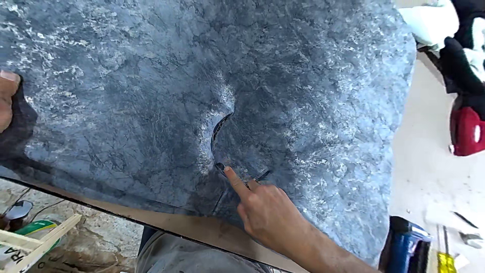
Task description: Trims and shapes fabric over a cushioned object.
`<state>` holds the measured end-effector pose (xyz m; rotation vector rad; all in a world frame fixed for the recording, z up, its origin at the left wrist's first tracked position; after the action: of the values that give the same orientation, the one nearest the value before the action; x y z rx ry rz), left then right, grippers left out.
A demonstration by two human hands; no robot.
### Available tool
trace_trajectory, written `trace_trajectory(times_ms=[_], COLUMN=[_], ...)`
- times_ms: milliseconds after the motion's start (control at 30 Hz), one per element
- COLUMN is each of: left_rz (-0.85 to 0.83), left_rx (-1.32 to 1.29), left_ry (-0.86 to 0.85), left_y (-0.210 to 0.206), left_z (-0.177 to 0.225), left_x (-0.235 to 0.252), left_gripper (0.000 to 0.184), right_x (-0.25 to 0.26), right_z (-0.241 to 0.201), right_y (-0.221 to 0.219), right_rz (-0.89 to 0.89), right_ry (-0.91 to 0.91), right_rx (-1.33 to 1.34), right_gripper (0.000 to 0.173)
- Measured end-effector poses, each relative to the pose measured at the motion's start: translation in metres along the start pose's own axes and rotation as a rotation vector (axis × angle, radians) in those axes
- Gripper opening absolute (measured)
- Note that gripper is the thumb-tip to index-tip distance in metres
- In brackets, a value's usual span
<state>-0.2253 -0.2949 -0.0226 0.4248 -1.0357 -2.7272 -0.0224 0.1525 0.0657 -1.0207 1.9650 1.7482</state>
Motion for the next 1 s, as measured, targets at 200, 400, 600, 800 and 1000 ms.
trace_trajectory(times_ms=[200,400,600,800,1000], left_rz=[0.024,-0.241,-0.447,-0.413,-0.523], left_rx=[0.329,0.548,0.868,0.679,0.824], left_ry=[-0.041,-0.876,-0.801,-0.431,-0.465], left_y=[0.017,-0.106,-0.196,-0.22,-0.212], left_z=[0.012,0.157,0.176,0.212,0.22], left_x=[-0.007,-0.142,-0.195,-0.21,-0.19], left_gripper=[0.077,0.036,0.05,0.032,0.031], right_x=[-0.017,-0.041,-0.06,-0.06,-0.062], right_z=[0.028,0.062,0.023,0.004,0.006], right_y=[-0.011,-0.042,-0.087,-0.112,-0.096], right_rz=[0.094,0.331,0.527,0.725,0.571], right_ry=[-0.012,-0.21,-0.2,-0.23,-0.194], right_rx=[0.27,0.856,1.146,1.05,1.002], right_gripper=[0.063,0.06,0.065,0.058,0.058])
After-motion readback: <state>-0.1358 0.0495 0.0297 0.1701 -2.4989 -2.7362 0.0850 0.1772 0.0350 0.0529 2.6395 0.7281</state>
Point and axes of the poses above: each hand's wrist, its own x-axis towards the middle knuckle, its own y-axis out of the back of the hand, z = x × y, the point moved 1 cm from there along x, towards the middle knuckle, and after that the axes turned 7 degrees about -z, right-handed, at the moved point
